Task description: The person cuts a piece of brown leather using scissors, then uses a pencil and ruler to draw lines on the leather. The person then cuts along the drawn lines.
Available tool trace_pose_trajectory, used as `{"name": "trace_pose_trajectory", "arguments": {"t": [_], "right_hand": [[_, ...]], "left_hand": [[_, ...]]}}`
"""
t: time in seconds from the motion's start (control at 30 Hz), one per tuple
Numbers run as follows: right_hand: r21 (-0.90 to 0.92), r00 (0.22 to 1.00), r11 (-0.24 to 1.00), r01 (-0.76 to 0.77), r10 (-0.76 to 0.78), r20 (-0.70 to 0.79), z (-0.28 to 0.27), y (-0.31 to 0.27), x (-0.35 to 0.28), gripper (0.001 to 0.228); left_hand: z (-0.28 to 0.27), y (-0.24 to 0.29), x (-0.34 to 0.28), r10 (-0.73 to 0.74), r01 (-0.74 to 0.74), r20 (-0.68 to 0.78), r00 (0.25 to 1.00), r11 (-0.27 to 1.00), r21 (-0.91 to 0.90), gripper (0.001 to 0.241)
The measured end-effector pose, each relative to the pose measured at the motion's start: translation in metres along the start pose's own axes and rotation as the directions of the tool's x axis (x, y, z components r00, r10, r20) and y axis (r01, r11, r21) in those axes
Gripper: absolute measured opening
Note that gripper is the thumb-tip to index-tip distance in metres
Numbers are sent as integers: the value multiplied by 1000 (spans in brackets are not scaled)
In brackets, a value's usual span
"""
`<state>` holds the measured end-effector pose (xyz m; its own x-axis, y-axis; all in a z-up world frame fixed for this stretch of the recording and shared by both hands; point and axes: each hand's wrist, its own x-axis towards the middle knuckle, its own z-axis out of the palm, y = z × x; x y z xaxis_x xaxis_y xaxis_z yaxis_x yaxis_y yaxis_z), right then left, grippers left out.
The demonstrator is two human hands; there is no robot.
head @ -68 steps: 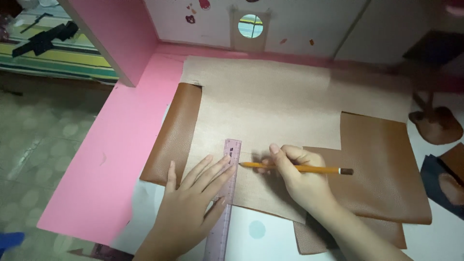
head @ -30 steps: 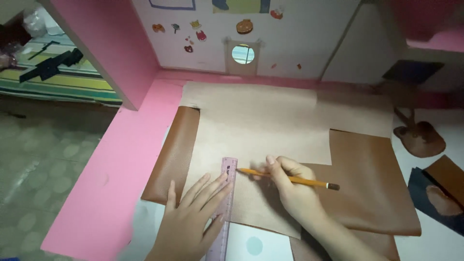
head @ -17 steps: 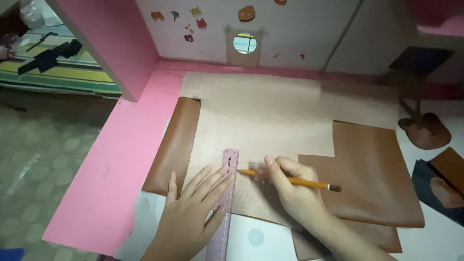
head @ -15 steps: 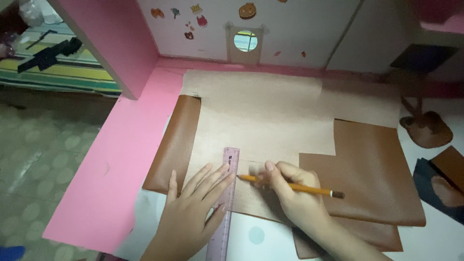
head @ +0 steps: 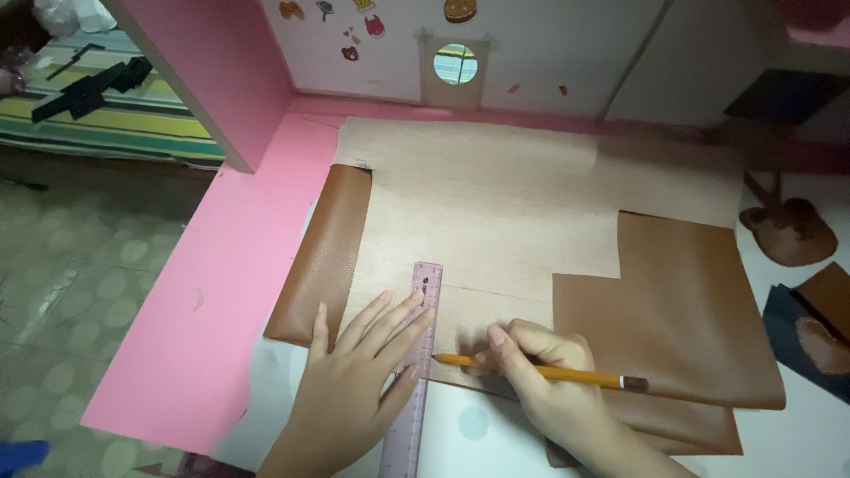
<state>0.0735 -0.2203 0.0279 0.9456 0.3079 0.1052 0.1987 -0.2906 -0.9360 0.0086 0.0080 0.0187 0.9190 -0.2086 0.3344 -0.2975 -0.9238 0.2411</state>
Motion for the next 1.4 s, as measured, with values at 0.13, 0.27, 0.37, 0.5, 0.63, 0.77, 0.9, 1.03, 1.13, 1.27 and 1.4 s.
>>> {"name": "trace_pose_trajectory", "arguments": {"t": [0.13, 0.27, 0.37, 0.5, 0.63, 0.77, 0.9, 1.03, 1.13, 1.27, 1.4], "right_hand": [[28, 999, 999, 31, -31, -21, 1, 5, 0, 40], [182, 985, 974, 133, -109, -134, -7, 3, 3, 34], [-26, 835, 996, 86, -86, -543, -46, 3, 13, 43], [375, 813, 920, 111, 133, -567, -83, -4, -6, 52], [192, 759, 979, -74, 181, -626, -112, 67, -54, 68], [654, 537, 756, 5, 550, -640, -106, 100, -76, 61], [422, 771, 873, -243, 438, -462, -139, 135, -98, 100], [141, 645, 938, -318, 322, -693, -90, -5, -109, 62], [66, 704, 930, -361, 318, -635, -95, 10, -120, 57], [-113, 875, 994, 9, -63, -479, -94, 28, -125, 32], [-362, 898, 915, 179, -302, -319, -112, 37, -121, 23]], "left_hand": [[2, -1, -2, 8, -8, -8, 1000, 1000, 21, 50], [-1, 0, -1, -1, 1, 21, 1000, 1000, -4, 51], [-5, 2, -2, 4, -3, 25, 1000, 1000, -18, 52], [0, 4, -9, -17, 16, -15, 1000, 999, -38, 51], [5, 13, -20, -223, 231, -154, 962, 973, 30, 45], [24, 20, -34, -372, 425, -318, 872, 898, 114, 53], [21, 9, -35, -687, 669, -35, 726, 718, -193, 82], [-25, 27, -11, -865, 889, 289, 411, 308, -340, 92], [-42, 42, -8, -872, 870, 283, 400, 264, -417, 39], [-64, 70, -2, -806, 441, -8, 592, 333, -834, 17], [-71, 65, 13, -720, 37, -226, 657, 329, -943, 18]]}}
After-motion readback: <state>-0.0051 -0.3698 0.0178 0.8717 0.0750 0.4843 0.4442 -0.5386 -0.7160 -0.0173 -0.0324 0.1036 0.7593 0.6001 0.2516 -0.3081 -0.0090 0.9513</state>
